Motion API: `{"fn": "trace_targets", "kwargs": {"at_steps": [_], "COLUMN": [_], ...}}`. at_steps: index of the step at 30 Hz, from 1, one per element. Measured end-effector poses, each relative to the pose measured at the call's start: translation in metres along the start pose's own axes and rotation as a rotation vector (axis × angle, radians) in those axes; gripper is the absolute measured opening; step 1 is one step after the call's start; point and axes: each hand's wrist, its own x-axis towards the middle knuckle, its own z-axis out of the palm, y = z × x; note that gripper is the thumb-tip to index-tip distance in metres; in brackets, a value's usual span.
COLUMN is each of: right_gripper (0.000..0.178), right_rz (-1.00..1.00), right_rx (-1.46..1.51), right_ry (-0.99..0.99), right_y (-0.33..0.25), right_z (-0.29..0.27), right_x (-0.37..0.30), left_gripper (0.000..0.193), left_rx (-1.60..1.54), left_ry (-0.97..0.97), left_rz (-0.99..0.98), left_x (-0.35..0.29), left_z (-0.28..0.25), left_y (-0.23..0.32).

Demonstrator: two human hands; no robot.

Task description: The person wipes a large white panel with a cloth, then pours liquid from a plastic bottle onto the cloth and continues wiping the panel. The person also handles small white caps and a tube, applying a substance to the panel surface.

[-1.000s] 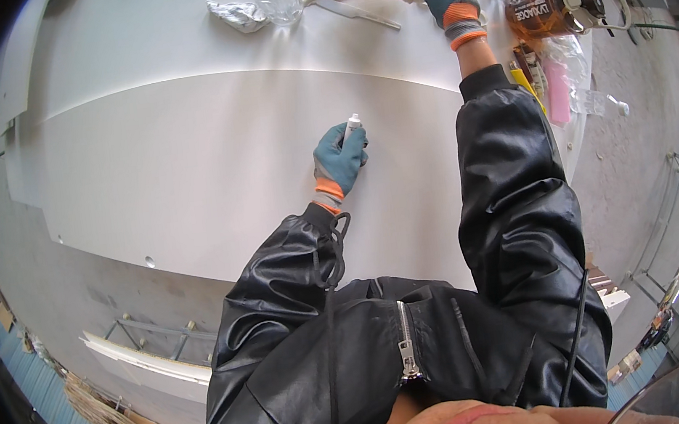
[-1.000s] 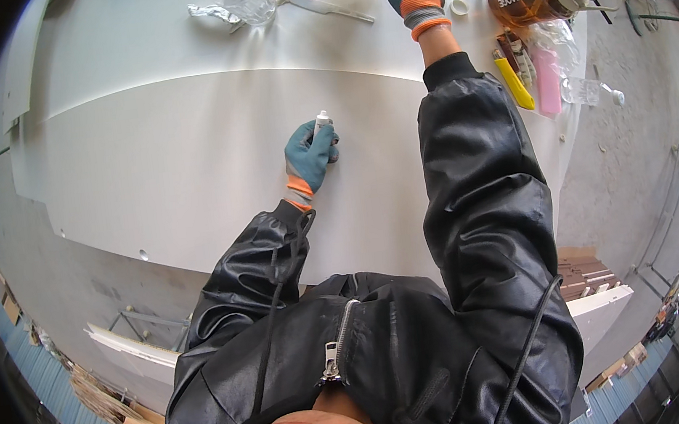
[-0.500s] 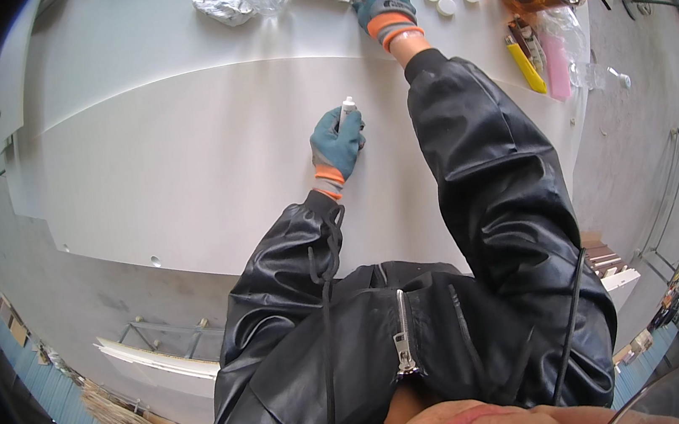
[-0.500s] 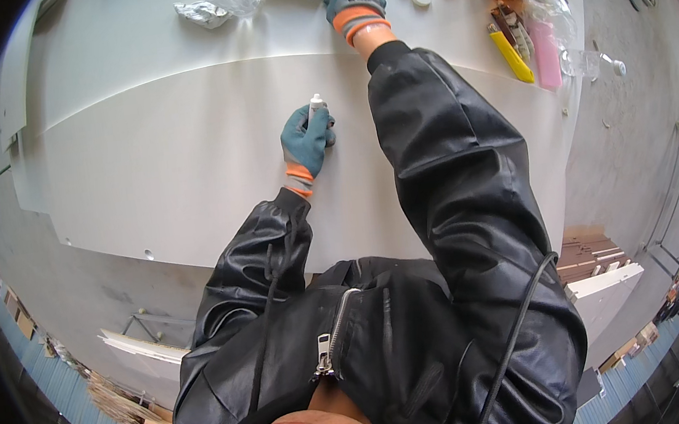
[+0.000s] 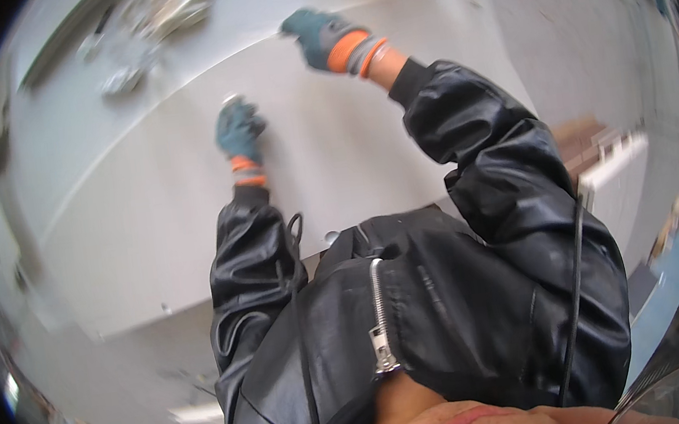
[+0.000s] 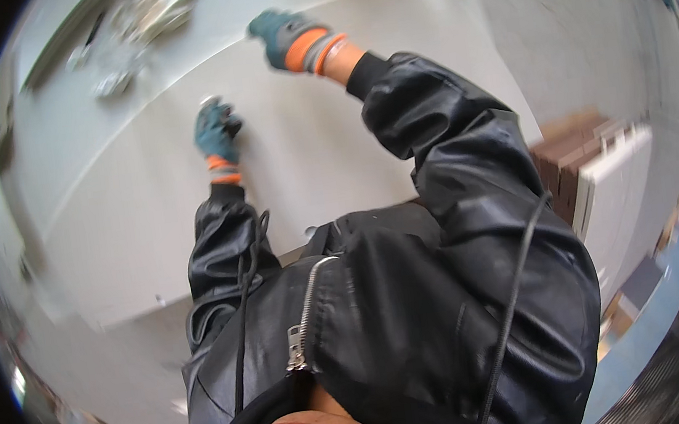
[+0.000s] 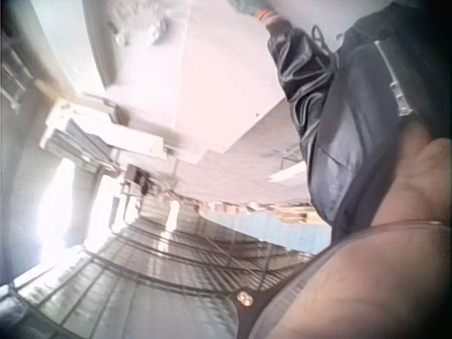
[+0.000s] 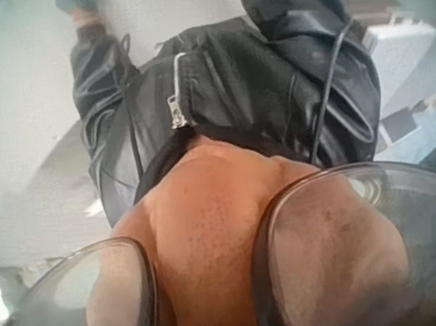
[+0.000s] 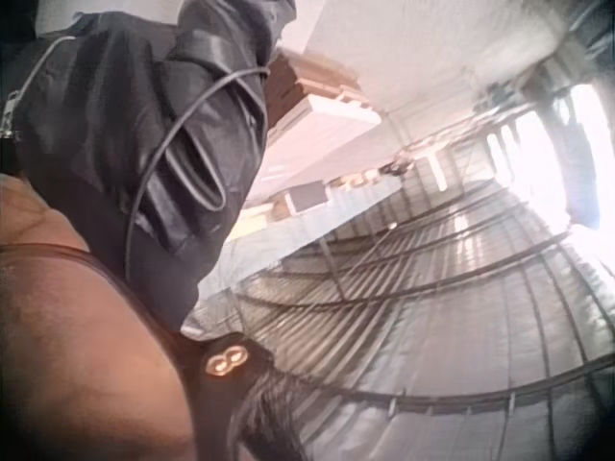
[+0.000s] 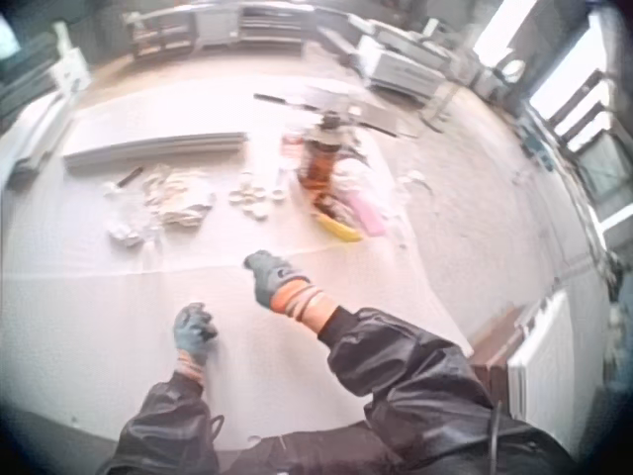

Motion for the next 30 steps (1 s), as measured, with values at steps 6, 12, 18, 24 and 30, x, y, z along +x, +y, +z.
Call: {"fn": "trace_targets", "kwargs": {"at_steps": [6,12,18,24,30], "right_gripper": [0.032,0.038,0.025,0.026,0.025], "right_rz": [0.309,0.713,0.661,0.554,0.431], "right_rx": [0.436,0.789,0.975,0.504,0.295], "right_ry": [0.013,-0.054,0.508,0.844,0.847], "right_y": [-0.006,-0.015,-0.002,0.056,0.068], "right_z": [-0.06,-0.098,-0.146,-0.193,-0.237], "right_x": [-0.207,-0.351,-0.461,-0.56,-0.605], "left_gripper": [0.042,0.033,0.028,0.029,0.031], "left_rx": [-0.055,0.505,0.492,0.503,0.432], "left_ry": [-0.558,-0.903,-1.067,-1.102,-1.047], "left_rz": [-0.107,-0.062,-0.098,-0.11,-0.159], "left_x": [-0.122,-0.232,-0.327,-0.398,-0.436], "left_z": [0.103,0.189,0.28,0.336,0.352], "left_y": [0.024,-0.007,-0.041,-0.069,-0.098]}}
